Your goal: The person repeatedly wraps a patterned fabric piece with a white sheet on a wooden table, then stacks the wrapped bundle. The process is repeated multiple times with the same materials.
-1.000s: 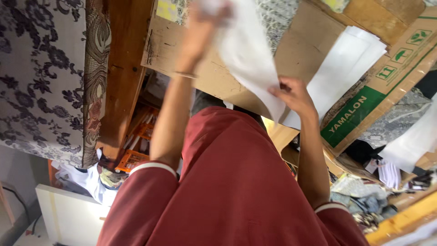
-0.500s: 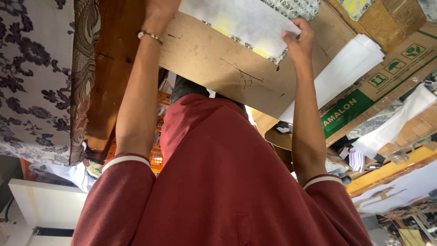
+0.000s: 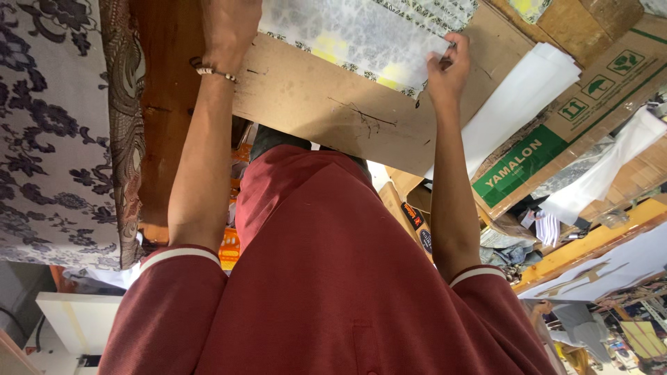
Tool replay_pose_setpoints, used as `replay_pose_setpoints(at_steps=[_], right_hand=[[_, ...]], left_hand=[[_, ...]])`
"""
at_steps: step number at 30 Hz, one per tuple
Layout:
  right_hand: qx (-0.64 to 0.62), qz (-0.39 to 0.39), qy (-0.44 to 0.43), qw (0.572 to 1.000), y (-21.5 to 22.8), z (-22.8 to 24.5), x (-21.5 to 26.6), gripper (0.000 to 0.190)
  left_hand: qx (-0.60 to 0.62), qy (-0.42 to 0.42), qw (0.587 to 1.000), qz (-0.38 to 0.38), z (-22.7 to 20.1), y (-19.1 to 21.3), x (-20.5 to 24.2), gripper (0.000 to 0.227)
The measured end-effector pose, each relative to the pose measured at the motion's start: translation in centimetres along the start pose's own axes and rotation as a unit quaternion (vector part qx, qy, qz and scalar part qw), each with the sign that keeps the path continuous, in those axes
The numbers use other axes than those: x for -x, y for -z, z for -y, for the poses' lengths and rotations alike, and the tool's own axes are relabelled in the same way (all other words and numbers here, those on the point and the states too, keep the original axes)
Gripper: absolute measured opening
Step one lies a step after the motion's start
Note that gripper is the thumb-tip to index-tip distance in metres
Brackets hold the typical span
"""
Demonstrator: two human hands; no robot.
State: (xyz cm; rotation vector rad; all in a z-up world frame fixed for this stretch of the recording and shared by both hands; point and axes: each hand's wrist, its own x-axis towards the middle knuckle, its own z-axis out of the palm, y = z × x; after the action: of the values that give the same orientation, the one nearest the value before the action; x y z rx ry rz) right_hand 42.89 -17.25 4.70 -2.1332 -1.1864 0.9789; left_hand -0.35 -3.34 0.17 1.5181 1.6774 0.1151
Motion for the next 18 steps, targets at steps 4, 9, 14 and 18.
replay_pose_setpoints(at_steps=[4, 9, 14, 18], right_hand=[[0.017, -0.006, -0.018, 1.0, 0.5, 0.1, 0.5, 0.051], [0.033, -0.017, -0.034, 0.999, 0.3, 1.9, 0.8, 0.059], [0.233, -0.118, 0.135, 0.956, 0.2, 7.0, -2.4, 0.069], [0.251, -0.123, 0.281, 0.918, -2.6, 12.4, -11.2, 0.051]], left_hand=[[0.055, -0.096, 0.99, -0.084, -2.1, 1.9, 0.0, 0.024], [0.111, -0.127, 0.976, -0.135, -4.2, 3.4, 0.3, 0.027], [0.068, -0.102, 0.977, -0.177, -5.2, 4.3, 0.7, 0.053], [0.026, -0.12, 0.965, -0.233, -5.6, 5.0, 2.2, 0.067]])
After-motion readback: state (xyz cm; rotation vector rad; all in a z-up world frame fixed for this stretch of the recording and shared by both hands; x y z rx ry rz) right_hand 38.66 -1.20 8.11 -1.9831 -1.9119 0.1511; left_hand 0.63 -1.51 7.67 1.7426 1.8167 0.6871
